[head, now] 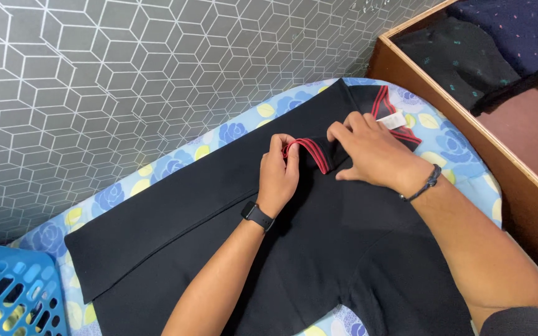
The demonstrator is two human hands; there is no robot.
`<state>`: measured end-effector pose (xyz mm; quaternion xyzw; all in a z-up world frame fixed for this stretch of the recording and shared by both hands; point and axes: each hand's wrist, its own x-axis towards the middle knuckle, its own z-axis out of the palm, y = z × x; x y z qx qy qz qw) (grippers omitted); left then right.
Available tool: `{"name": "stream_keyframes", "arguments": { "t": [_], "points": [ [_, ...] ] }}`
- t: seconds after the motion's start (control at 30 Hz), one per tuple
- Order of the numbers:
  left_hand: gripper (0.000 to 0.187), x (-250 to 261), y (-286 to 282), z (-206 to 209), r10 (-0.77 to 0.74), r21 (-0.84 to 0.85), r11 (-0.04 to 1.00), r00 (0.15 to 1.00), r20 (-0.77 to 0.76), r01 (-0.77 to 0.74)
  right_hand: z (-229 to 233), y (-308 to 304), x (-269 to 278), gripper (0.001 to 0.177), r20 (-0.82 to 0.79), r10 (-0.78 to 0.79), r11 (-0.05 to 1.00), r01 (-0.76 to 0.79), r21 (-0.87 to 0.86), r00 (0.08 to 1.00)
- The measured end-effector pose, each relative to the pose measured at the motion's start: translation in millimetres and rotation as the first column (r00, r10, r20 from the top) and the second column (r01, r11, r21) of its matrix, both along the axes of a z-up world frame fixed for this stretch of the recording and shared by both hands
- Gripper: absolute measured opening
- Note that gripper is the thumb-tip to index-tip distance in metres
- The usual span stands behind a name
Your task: The person removes a black polo shirt from a blue laundry basket and lays it on a floral-patterned ironing board. They smooth the shirt, fold the sleeves inward, fold the body in half, and then fold it into a compact rectangle. The folded shirt remains on the ironing board at the end of the clip.
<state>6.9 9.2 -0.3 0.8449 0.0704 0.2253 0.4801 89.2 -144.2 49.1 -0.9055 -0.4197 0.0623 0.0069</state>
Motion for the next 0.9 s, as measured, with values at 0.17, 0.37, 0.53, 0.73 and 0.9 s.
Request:
{"name": "stream_keyframes", "arguments": {
  "t": [0.17, 0.37, 0.53, 0.73, 0.9],
  "points": [
    [0.009, -2.5, -1.6, 7.8, 0.015, -0.070, 0.997, 1.000, -0.005, -0.015, -16.7, 1.6, 5.6, 0.034, -0.048, 0.039, 0.999, -0.038, 0.022, 0.998],
    [0.022, -1.8, 0.3, 4.9, 0.003, -0.112, 0.994, 1.000, 0.030, 0.000, -34.7, -2.3, 29.8, 0.010, 0.016, 0.118, 0.935, -0.116, 0.336, 0.993],
    [0.022, -5.3, 2.0, 6.5, 0.151, -0.131, 0.981, 0.987, 0.060, -0.142, -38.7, -7.8, 46.5, 0.011, -0.092, -0.093, 0.761, 0.130, 0.635, 0.991],
    [0.029, -0.7, 6.1, -10.8, 0.141, -0.126, 0.983, 0.987, 0.080, -0.131, -49.8, -1.6, 50.8, 0.016, -0.334, -0.157, 0.599, 0.358, 0.716, 0.930],
    [0.020, 1.5, 4.9, -13.0, 0.057, 0.107, 0.991, 0.983, 0.174, -0.076, -54.2, -1.3, 51.0, 0.009, -0.149, -0.097, 0.657, 0.176, 0.733, 0.984]
  ]
}}
